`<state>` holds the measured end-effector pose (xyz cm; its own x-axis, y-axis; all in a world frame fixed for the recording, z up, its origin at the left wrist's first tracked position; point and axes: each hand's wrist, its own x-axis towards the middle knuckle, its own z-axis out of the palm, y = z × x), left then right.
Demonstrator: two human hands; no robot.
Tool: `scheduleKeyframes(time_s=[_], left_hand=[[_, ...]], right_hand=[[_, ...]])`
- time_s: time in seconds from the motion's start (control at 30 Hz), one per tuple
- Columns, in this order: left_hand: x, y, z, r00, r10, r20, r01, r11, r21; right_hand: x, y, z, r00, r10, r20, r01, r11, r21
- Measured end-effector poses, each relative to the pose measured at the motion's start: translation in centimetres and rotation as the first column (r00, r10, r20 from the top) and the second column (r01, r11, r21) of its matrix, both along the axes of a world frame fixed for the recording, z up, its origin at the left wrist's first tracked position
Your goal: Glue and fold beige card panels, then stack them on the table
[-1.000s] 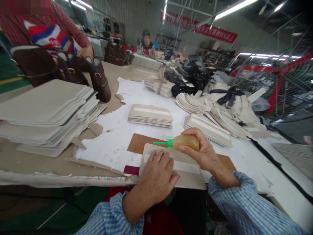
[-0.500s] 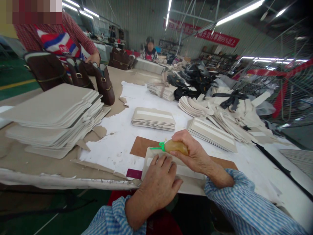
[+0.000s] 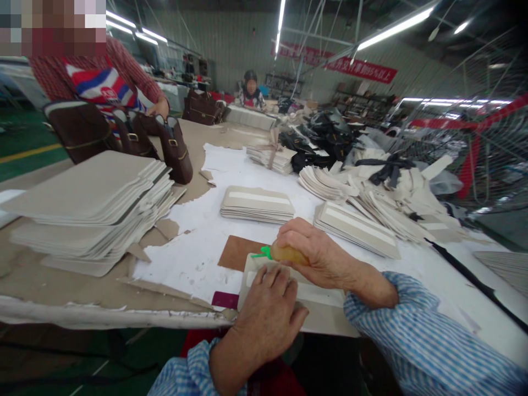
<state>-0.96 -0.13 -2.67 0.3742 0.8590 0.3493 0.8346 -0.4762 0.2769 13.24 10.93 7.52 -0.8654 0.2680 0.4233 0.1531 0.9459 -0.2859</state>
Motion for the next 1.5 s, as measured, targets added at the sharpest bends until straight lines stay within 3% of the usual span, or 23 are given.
scheduleKeyframes(time_s=[0.57,1.23,1.5], left_hand=[[0.0,0.0,0.3,1.0,0.004,-0.02,-0.004,1.0,0.003],[0.0,0.0,0.4,0.999,-0.006,-0.036,0.006,1.0,-0.009],[0.0,0.0,0.4,0.999,-0.01,-0.042,0.011,1.0,0.013]], right_hand=[[-0.5,0.9,1.4,0.997,-0.004,0.081,0.009,0.998,-0.061],[-0.6,0.7,1.0,0.999,-0.044,0.028,0.045,0.997,-0.065],[0.9,0.7,1.9,0.99,-0.103,0.096,0.112,0.99,-0.091]])
